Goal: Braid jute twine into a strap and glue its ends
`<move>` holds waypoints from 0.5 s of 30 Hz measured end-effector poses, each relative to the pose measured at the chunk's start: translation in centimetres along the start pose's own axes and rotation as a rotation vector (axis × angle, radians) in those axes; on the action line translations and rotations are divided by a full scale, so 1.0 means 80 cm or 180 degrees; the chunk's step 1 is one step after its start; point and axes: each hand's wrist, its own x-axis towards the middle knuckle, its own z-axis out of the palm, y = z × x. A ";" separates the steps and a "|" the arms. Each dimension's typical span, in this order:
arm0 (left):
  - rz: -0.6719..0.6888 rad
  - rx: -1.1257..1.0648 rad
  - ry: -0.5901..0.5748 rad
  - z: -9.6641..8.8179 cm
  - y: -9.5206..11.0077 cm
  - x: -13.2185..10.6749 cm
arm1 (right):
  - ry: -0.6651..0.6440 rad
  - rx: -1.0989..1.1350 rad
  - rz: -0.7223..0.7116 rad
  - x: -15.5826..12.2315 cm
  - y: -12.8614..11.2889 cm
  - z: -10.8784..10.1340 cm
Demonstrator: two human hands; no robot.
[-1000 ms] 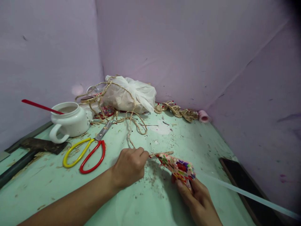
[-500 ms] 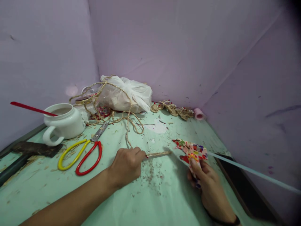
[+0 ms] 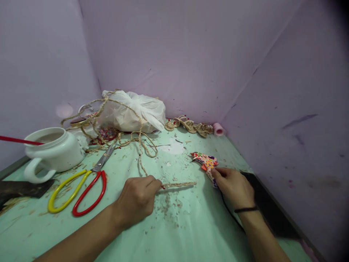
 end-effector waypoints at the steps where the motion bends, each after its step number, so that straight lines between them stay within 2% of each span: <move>1: 0.0012 -0.0028 -0.0046 0.001 0.000 0.000 | 0.0154 -0.0166 -0.0155 -0.006 -0.002 -0.003; 3: 0.0027 -0.0057 -0.0144 0.001 0.001 0.000 | 0.0351 -0.0591 -0.0881 -0.023 -0.007 -0.002; 4: 0.0029 -0.0069 -0.0196 0.001 0.001 0.000 | 0.0201 -0.0679 -0.1309 -0.032 -0.009 0.002; 6: 0.0028 -0.0094 -0.0278 0.001 0.002 0.000 | -0.0540 -0.0645 -0.1967 -0.050 -0.012 0.015; 8: 0.0030 -0.0113 -0.0355 0.001 0.003 0.000 | -0.1127 -0.0667 -0.2391 -0.066 -0.013 0.030; 11: 0.0058 -0.0111 -0.0420 0.002 0.004 0.000 | -0.1330 -0.0846 -0.2683 -0.081 -0.013 0.047; 15: 0.0121 -0.0033 -0.0411 0.004 0.005 0.001 | -0.1276 -0.0996 -0.2656 -0.088 -0.015 0.054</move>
